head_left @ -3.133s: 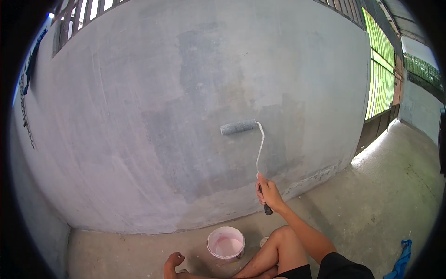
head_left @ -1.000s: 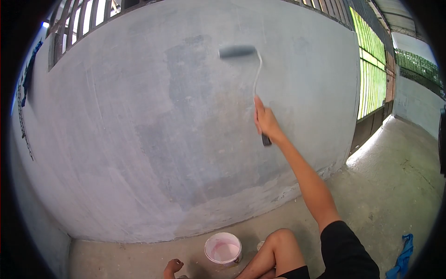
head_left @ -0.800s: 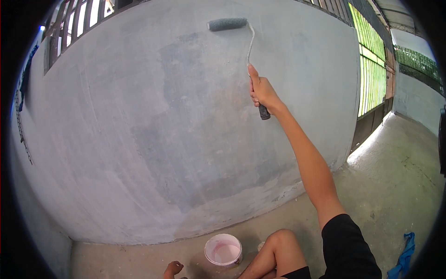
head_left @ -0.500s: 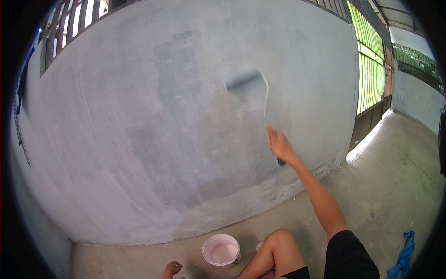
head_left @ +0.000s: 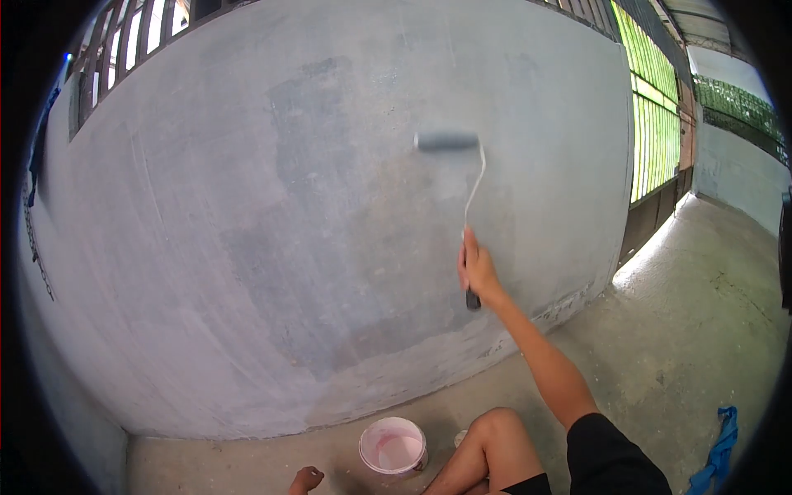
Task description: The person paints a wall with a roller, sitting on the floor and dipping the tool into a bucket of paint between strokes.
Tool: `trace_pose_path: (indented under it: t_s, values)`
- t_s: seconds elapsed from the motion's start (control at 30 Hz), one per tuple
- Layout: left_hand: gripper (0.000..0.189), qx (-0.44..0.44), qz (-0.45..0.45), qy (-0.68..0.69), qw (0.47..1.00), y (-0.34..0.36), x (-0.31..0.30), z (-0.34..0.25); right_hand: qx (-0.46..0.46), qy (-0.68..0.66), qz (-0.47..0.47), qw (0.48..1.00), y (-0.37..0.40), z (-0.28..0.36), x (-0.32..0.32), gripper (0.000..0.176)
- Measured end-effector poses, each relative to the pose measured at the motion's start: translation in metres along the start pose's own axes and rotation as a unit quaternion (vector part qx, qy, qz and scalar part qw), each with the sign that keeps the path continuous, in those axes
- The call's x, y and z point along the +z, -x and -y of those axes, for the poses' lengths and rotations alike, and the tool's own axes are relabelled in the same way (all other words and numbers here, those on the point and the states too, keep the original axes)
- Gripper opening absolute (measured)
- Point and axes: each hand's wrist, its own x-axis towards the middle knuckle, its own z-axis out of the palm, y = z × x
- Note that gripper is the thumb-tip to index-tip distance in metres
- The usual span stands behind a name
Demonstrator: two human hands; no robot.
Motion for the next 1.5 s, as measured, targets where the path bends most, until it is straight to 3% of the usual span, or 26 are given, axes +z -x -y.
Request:
trace_pose_path:
  t_s: [0.17,0.3,0.43,0.53,0.6,0.67,0.8,0.93,1.0,1.17,1.37,1.5]
  values:
    - [0.03,-0.004,-0.011,0.02,1.0,0.002,-0.001,0.003,-0.052,0.022,-0.002,0.998,-0.06,0.067,-0.015,0.067]
    - [0.029,-0.02,-0.008,0.011,1.0,0.0,-0.001,-0.001,-0.02,0.081,0.013,0.996,-0.054,0.061,-0.046,0.066]
    - [0.029,0.039,-0.05,-0.032,0.997,-0.015,0.011,0.012,-0.048,0.157,-0.013,0.986,-0.022,-0.01,-0.071,0.067]
    - [0.029,0.038,-0.049,-0.044,0.997,-0.012,0.008,0.011,-0.041,0.175,-0.014,0.984,0.008,-0.084,-0.092,0.068]
    - [0.037,-0.041,-0.023,0.003,0.999,-0.009,0.009,0.008,-0.008,0.18,-0.007,0.984,0.033,-0.099,-0.099,0.068]
    - [0.036,-0.024,-0.03,0.009,0.999,-0.005,0.009,0.007,0.022,0.181,0.0,0.983,0.032,-0.105,-0.098,0.068]
    - [0.029,0.041,-0.046,-0.025,0.998,-0.013,0.011,0.015,0.004,0.167,-0.024,0.986,0.011,-0.079,-0.088,0.067]
    - [0.029,0.039,-0.048,-0.021,0.998,-0.01,0.008,0.012,-0.019,0.091,0.021,0.995,-0.027,-0.009,-0.063,0.065]
    - [0.028,-0.031,0.002,0.01,0.999,-0.001,0.0,0.002,-0.024,0.073,0.023,0.997,-0.04,0.016,-0.051,0.065]
    - [0.029,-0.038,-0.004,0.005,0.999,0.004,-0.001,-0.004,-0.041,0.057,0.029,0.997,-0.034,0.004,-0.043,0.065]
    - [0.032,-0.028,-0.008,0.017,0.999,-0.001,0.001,0.001,0.072,0.019,0.102,0.992,0.047,-0.087,-0.073,0.064]
    - [0.036,-0.009,0.001,0.002,1.0,-0.008,0.002,0.006,0.154,-0.072,0.143,0.975,0.074,-0.075,-0.088,0.054]
